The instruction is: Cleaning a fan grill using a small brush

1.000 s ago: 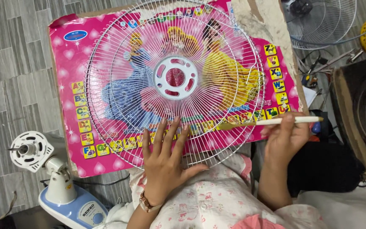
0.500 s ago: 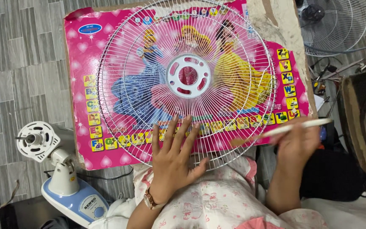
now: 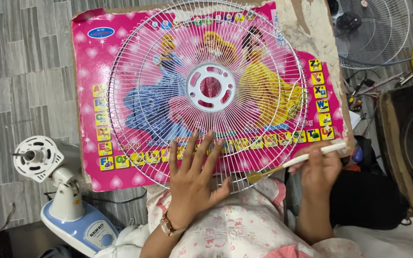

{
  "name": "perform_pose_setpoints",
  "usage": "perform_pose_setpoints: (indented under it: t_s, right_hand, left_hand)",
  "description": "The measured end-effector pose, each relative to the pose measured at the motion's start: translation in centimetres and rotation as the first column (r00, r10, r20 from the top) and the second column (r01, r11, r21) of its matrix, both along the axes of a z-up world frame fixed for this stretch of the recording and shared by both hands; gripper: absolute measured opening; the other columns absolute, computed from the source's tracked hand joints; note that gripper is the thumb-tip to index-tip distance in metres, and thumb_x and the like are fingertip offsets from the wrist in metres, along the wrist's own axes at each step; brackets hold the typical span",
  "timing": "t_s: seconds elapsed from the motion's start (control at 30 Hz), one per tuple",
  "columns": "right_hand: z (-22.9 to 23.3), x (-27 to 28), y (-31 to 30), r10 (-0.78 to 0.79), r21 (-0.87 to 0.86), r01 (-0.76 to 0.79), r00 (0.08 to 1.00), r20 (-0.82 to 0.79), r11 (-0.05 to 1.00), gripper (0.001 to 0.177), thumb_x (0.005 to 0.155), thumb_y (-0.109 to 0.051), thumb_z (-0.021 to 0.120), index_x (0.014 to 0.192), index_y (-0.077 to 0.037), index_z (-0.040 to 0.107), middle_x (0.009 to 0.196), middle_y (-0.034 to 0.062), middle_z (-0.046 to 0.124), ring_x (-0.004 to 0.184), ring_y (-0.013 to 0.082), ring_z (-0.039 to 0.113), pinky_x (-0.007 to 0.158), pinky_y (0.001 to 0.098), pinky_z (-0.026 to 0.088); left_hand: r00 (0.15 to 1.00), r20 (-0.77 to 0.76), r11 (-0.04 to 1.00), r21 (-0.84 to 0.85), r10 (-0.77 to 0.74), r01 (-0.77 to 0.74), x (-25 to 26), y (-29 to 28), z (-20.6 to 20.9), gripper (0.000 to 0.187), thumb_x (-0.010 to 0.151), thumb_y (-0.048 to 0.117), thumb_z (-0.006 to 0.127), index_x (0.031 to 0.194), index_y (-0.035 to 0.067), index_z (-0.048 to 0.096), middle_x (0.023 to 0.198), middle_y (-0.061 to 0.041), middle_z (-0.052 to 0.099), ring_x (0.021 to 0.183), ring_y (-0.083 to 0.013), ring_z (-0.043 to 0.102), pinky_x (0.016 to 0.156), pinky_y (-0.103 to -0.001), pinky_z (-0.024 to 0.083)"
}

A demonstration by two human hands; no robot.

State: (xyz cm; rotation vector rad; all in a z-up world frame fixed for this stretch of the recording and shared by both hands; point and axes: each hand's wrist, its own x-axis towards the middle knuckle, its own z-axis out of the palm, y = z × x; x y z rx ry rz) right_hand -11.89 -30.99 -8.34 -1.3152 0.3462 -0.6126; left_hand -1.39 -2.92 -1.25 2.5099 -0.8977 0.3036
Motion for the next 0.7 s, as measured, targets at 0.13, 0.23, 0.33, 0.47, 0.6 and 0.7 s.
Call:
perform_pose_setpoints:
  t_s: [0.13,0.23,0.33,0.47,0.6,0.7]
  right_hand:
    - [-2.2,0.9,-5.9,-0.269,0.041,0.272,0.961,-0.064,0.961,0.009,0.112,-0.016,0.053,0.11,-0.008,0.055,0.078,0.0039,0.058,0.051,0.0148,0.056,0.045,0.0297,0.054]
    - [-0.5,1.5,-4.1,-0.426,0.014,0.427,0.904,-0.037,0.904,0.019,0.115,-0.028,0.055,0.11,-0.011,0.049,0.076,0.0012,0.057,0.047,0.0102,0.051,0.044,0.022,0.044]
    - [0.3,1.0,0.6,-0.112,-0.083,0.109,0.993,-0.041,0.991,0.02,0.112,-0.03,0.053,0.107,-0.011,0.051,0.073,0.0016,0.061,0.051,0.0082,0.056,0.044,0.0205,0.048]
    - [0.3,2.6,-2.8,-0.361,-0.117,0.356,0.932,-0.025,0.927,0.012,0.114,-0.014,0.056,0.122,-0.012,0.046,0.094,0.0027,0.06,0.065,0.0073,0.057,0.054,0.019,0.049]
    - [2.5,3.0,1.5,-0.236,-0.2,0.234,0.972,0.011,0.951,0.033,0.11,-0.008,0.056,0.127,-0.02,0.03,0.095,0.0049,0.051,0.057,0.0119,0.054,0.047,0.0222,0.046]
    - [0.1,1.5,2.3,-0.161,-0.029,0.161,0.987,-0.01,0.987,0.04,0.1,-0.001,0.061,0.122,-0.018,0.032,0.09,0.0096,0.06,0.051,0.0145,0.06,0.042,0.024,0.052]
  left_hand:
    - [1.0,0.02,1.0,-0.006,-0.005,0.005,0.1,0.2,0.1,0.078,0.086,0.057,0.054,0.154,0.019,0.044,0.162,-0.005,0.039,0.153,-0.0286,0.028,0.125,-0.06,0.01]
    - [1.0,-0.008,0.999,-0.032,-0.024,0.024,0.2,-0.1,0.7,0.077,0.086,0.053,0.053,0.153,0.016,0.044,0.161,-0.008,0.041,0.152,-0.0314,0.032,0.124,-0.061,0.01]
    - [0.999,-0.011,0.999,-0.015,-0.034,0.033,0.0,-0.4,0.9,0.082,0.08,0.048,0.057,0.153,0.014,0.044,0.16,-0.011,0.041,0.152,-0.0343,0.03,0.123,-0.064,0.01]
    - [1.0,-0.002,0.999,-0.036,-0.03,0.03,0.2,-0.3,0.6,0.078,0.083,0.048,0.05,0.152,0.012,0.045,0.16,-0.012,0.04,0.152,-0.035,0.027,0.123,-0.065,0.009]
    - [0.999,0.032,0.999,0.008,-0.033,0.033,0.1,-0.3,-0.5,0.081,0.084,0.051,0.051,0.155,0.013,0.041,0.163,-0.013,0.036,0.154,-0.0347,0.023,0.124,-0.066,0.007]
    - [0.999,0.02,0.999,-0.033,-0.039,0.04,0.1,-0.4,-0.3,0.081,0.083,0.049,0.05,0.154,0.011,0.041,0.161,-0.015,0.038,0.153,-0.0371,0.026,0.123,-0.067,0.009]
